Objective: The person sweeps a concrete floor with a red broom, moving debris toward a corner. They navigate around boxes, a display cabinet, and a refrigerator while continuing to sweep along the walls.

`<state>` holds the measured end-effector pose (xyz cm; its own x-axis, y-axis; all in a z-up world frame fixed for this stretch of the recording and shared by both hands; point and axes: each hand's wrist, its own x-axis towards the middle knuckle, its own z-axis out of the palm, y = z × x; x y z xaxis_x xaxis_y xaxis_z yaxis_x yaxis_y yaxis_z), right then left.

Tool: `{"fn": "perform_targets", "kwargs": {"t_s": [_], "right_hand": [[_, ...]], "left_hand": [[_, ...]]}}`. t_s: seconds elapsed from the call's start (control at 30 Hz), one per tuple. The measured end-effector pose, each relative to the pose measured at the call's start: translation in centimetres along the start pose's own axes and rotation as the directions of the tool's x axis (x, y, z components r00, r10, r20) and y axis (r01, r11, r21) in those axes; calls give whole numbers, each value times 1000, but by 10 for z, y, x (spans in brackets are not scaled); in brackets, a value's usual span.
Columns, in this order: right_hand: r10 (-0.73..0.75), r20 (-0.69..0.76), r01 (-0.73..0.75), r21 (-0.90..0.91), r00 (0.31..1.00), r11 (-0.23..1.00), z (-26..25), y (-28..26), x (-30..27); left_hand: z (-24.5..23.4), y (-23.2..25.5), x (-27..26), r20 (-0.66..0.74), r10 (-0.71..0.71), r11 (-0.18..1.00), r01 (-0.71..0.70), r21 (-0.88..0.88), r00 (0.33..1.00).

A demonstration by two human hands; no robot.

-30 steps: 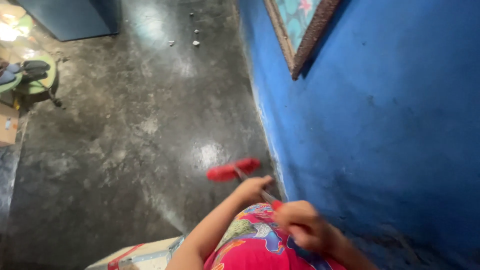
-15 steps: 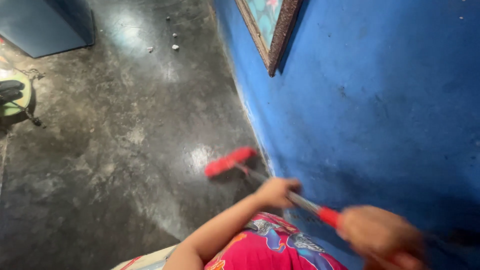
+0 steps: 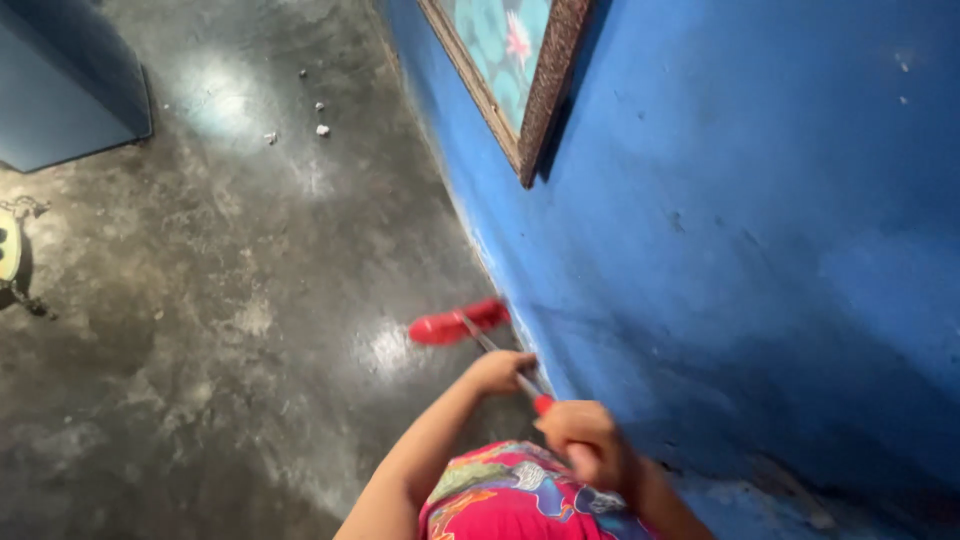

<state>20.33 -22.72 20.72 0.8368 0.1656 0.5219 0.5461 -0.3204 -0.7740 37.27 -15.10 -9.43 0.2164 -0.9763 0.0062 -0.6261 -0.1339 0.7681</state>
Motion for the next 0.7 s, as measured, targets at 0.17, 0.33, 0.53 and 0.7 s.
{"fn": "perform_targets", "kwargs": {"t_s": [0.17,0.33,0.53,0.7], "right_hand": [[125,101,-125,-9,987,992,69,120,-5],[94,37,-96,47,995,994,63,179,32],[-7,-169,44,216,986,975,29,-21,162],[79,-262,40,421,962,906,43,-42,192]], "left_hand": [[-42,-93,-20,-234,-71,940,144,309,970],[-89,-90,-13,-313,-73,930,178,321,947],[-170,74,-55,-521,138,989,-147,23,843],[-122,81,-75,-569,154,979,-203,-23,808]]}}
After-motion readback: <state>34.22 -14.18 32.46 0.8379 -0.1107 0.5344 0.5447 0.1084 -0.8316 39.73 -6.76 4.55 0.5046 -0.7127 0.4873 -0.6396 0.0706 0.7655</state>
